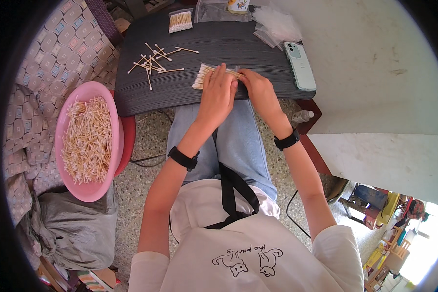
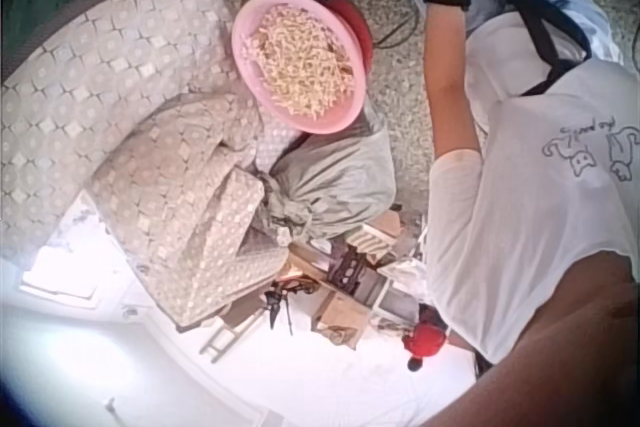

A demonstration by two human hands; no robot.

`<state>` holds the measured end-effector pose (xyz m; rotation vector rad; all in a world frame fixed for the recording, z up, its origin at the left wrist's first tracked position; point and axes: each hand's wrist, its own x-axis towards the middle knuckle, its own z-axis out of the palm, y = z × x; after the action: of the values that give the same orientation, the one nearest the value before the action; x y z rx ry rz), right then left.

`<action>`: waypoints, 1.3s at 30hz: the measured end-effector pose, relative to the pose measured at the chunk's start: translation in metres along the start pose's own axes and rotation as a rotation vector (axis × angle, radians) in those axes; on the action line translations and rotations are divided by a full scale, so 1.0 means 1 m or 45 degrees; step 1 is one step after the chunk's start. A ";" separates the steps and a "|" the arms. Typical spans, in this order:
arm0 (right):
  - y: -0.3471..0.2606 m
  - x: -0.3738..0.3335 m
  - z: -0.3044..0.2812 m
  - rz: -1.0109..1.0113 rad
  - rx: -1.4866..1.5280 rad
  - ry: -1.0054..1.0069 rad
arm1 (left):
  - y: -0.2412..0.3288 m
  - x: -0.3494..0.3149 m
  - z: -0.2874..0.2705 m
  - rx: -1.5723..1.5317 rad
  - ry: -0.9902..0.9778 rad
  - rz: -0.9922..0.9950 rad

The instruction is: The person gathers cotton swabs from a table, aligns them into a bundle, and slides them into a plastic bag. After sealing the bag, they gather more cotton swabs from a pink bowl and arrange them on the table.

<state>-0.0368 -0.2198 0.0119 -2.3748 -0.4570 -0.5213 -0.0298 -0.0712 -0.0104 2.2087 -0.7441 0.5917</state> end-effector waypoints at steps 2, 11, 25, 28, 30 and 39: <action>0.000 0.000 0.001 0.008 0.029 0.019 | 0.002 0.002 0.000 -0.015 0.015 -0.023; -0.002 0.003 0.000 0.007 0.060 -0.065 | -0.001 -0.002 0.001 0.022 0.013 -0.011; 0.009 0.016 0.017 -0.007 -0.141 -0.176 | 0.001 0.001 -0.002 0.019 -0.094 0.018; 0.007 0.015 0.017 -0.058 -0.231 -0.114 | 0.001 0.002 -0.002 0.055 -0.093 0.033; 0.004 0.014 0.017 -0.076 -0.227 -0.065 | 0.001 0.001 -0.001 0.100 -0.091 0.046; 0.006 -0.006 0.003 0.171 0.116 0.154 | -0.001 -0.001 0.001 0.171 -0.114 0.067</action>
<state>-0.0381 -0.2236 0.0040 -2.2538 -0.2592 -0.5660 -0.0294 -0.0708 -0.0125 2.3578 -0.8325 0.5875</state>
